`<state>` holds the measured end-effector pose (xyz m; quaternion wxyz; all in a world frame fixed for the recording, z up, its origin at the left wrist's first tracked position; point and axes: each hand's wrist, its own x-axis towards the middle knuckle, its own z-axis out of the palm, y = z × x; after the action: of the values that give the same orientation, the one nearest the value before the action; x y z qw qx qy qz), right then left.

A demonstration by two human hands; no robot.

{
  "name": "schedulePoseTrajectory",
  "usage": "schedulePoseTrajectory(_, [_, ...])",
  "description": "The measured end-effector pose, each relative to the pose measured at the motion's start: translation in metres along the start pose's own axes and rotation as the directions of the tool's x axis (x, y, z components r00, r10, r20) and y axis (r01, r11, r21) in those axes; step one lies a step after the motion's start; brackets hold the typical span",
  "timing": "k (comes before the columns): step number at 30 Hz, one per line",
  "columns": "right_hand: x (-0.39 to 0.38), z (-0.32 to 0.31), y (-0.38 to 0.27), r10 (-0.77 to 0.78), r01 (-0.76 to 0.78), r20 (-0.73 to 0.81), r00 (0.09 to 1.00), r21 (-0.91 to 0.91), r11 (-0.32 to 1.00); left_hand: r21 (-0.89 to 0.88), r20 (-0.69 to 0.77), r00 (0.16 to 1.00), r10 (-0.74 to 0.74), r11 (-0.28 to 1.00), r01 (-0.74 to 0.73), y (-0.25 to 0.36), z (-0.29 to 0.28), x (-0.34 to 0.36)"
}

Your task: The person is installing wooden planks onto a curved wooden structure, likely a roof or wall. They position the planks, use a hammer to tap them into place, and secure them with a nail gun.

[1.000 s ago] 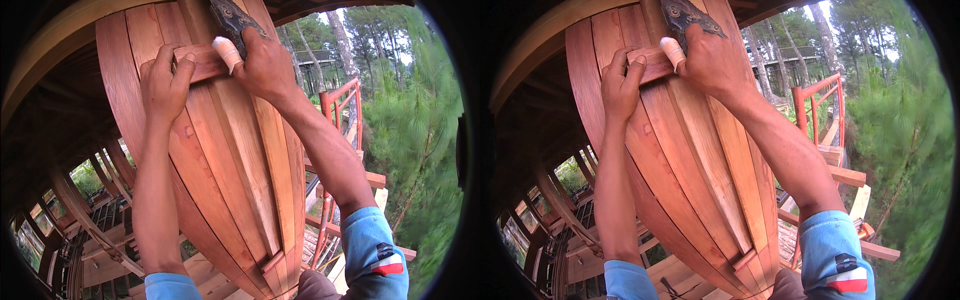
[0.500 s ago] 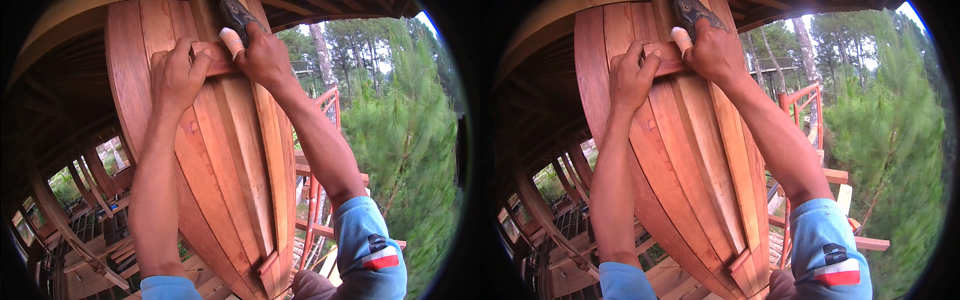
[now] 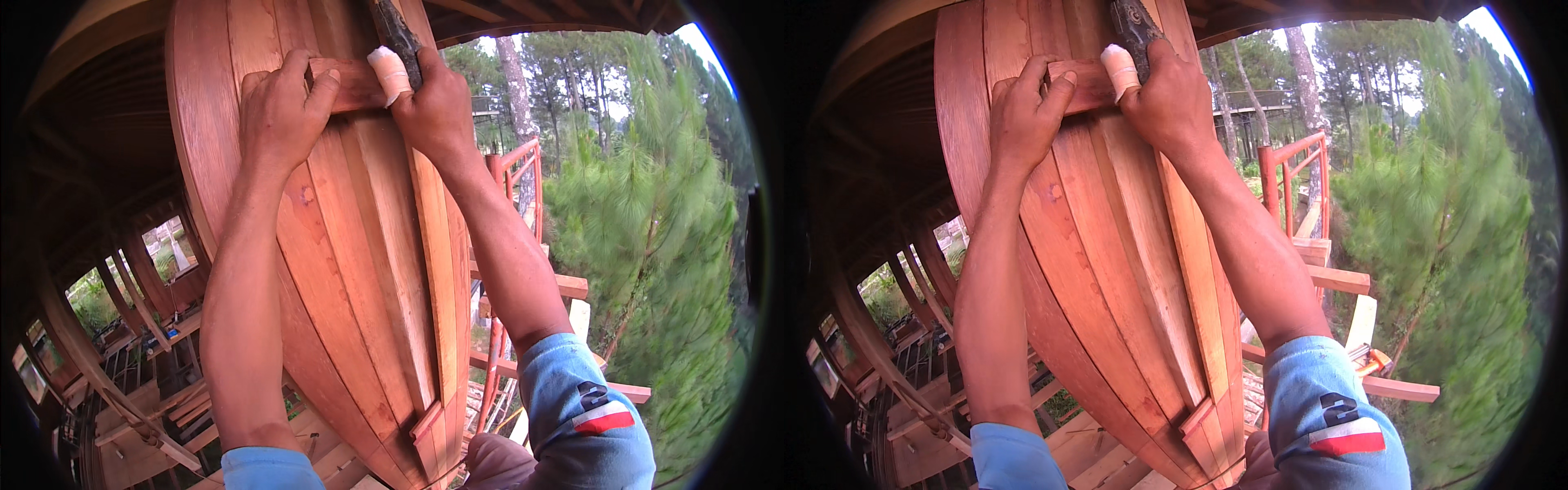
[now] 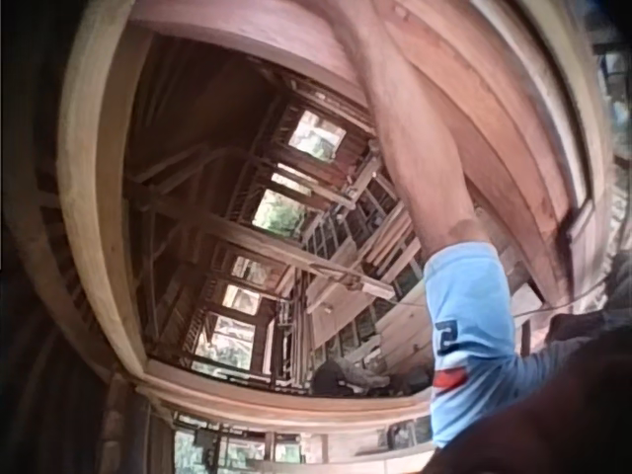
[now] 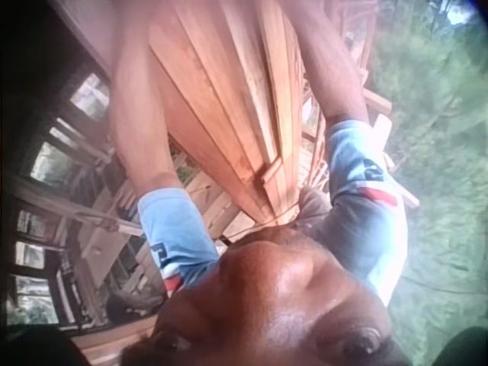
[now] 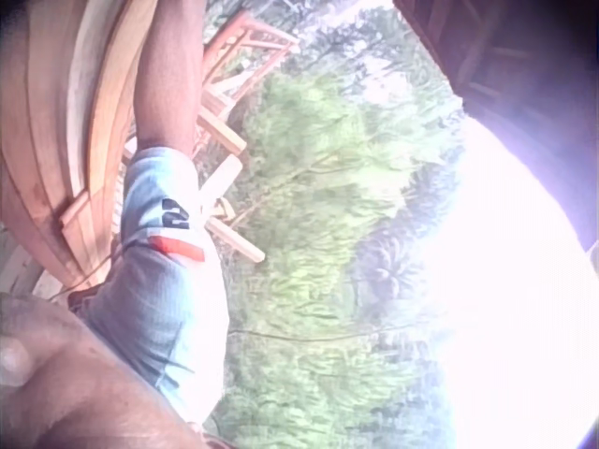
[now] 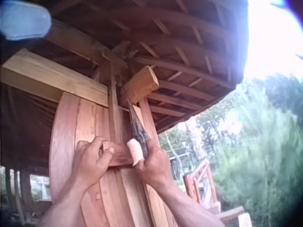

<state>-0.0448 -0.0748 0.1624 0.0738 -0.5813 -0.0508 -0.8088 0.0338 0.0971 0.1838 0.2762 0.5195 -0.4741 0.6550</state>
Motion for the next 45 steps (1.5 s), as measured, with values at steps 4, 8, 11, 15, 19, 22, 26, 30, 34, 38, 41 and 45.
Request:
schedulePoseTrajectory(4, [0.034, -0.012, -0.001, 0.017, -0.018, 0.015, 1.0, 0.087, 0.996, 0.014, 0.037, 0.998, -0.048, 0.999, 0.048, 0.003, -0.004, 0.004])
schedulePoseTrajectory(8, [0.037, -0.018, -0.009, 0.011, -0.013, 0.016, 1.0, 0.131, 0.991, 0.012, 0.023, 0.998, -0.052, 0.999, 0.052, 0.0, -0.003, 0.0])
schedulePoseTrajectory(11, [0.006, -0.026, 0.017, 0.064, -0.072, 0.042, 0.997, 0.227, 0.971, -0.089, 0.057, 0.993, -0.103, 0.99, 0.108, 0.001, -0.003, -0.001])
schedulePoseTrajectory(15, [0.039, -0.016, 0.005, -0.017, 0.019, -0.017, 1.0, 0.103, 0.994, -0.054, -0.005, 1.0, -0.019, 0.998, 0.019, 0.005, 0.001, 0.0])
schedulePoseTrajectory(19, [0.03, -0.003, 0.006, -0.056, 0.056, -0.005, 0.998, 0.018, 0.998, -0.1, -0.051, 0.999, 0.001, 0.995, -0.006, -0.003, 0.006, -0.001])
schedulePoseTrajectory(22, [0.003, -0.024, -0.003, 0.026, -0.026, 0.089, 0.996, 0.005, 1.0, -0.047, -0.135, 0.989, 0.053, 0.997, -0.06, -0.008, 0.007, -0.002])
schedulePoseTrajectory(26, [0.036, -0.012, 0.004, -0.121, 0.123, 0.033, 0.992, -0.073, 0.99, -0.074, -0.002, 0.999, -0.047, 0.996, 0.047, -0.001, 0.002, 0.001])
schedulePoseTrajectory(30, [0.028, -0.023, -0.001, 0.003, -0.003, 0.065, 0.998, 0.001, 1.0, -0.055, 0.074, 0.993, -0.091, 0.994, 0.095, 0.002, -0.002, 0.0])
schedulePoseTrajectory(34, [0.014, -0.029, 0.004, 0.023, -0.028, 0.08, 0.997, 0.064, 0.998, -0.023, 0.007, 0.998, -0.061, 0.998, 0.062, -0.006, 0.004, -0.006])
schedulePoseTrajectory(38, [0.068, -0.003, 0.011, -0.09, 0.091, -0.025, 0.996, 0.055, 0.994, -0.02, 0.009, 0.998, -0.062, 0.998, 0.062, 0.002, 0.002, 0.0])
schedulePoseTrajectory(41, [0.041, -0.018, 0.002, 0.057, -0.064, 0.045, 0.997, 0.172, 0.983, -0.032, 0.058, 0.997, -0.048, 0.998, 0.05, -0.004, 0.002, -0.001])
schedulePoseTrajectory(45, [0.021, -0.029, 0.001, 0.114, -0.127, 0.069, 0.991, 0.248, 0.96, -0.051, -0.003, 1.0, -0.025, 0.998, 0.025, -0.009, 0.003, -0.004])
